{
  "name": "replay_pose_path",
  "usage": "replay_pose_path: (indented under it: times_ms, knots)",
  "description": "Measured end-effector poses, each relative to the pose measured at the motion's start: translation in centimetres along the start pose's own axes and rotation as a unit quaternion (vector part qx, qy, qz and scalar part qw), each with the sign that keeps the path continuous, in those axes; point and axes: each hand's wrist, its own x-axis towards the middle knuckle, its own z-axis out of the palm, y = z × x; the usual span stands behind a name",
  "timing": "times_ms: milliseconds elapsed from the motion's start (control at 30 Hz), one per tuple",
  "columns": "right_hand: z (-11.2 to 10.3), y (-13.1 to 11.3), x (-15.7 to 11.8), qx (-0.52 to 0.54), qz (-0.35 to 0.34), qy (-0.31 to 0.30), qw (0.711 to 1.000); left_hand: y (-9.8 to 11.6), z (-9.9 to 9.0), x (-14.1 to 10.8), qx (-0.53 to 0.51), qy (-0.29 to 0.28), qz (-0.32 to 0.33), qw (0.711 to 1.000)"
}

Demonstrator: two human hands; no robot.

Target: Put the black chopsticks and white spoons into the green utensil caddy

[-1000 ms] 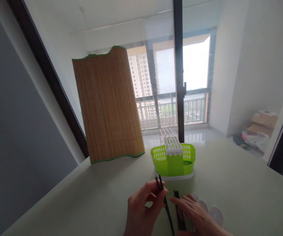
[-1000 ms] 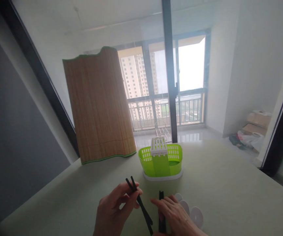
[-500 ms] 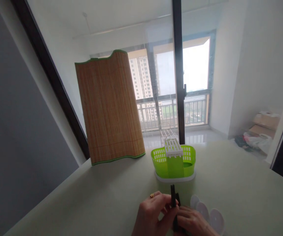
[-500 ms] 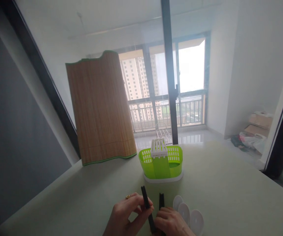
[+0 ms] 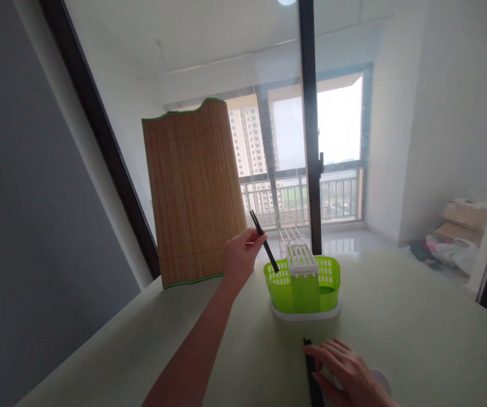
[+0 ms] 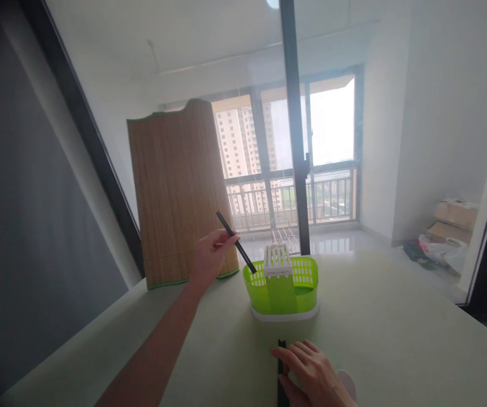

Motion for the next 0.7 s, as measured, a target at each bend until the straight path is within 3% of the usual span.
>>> replay_pose_path:
  times_ms: [167,300,500,700]
  knots:
    - [-0.1,0.6,0.1,-0.045,-0.020,-0.009,0.999,-4.9,5.5,1.7,0.063,-0.102,-0.058,0.991]
    - [-0.3,0.9,0.1,-0.080,-0.033,-0.011,0.996,-6.8,8.2,1.4,0.084,-0.138,-0.080,0.984]
    - [-0.2,0.8,0.0,-0.092,-0.038,-0.019,0.995,-8.1,9.6,0.7,0.138,-0.192,-0.102,0.966]
    - [0.2,0.3,-0.1,-0.077,-0.017,-0.066,0.995,-7.9,9.3,0.0,0.210,-0.212,-0.093,0.950]
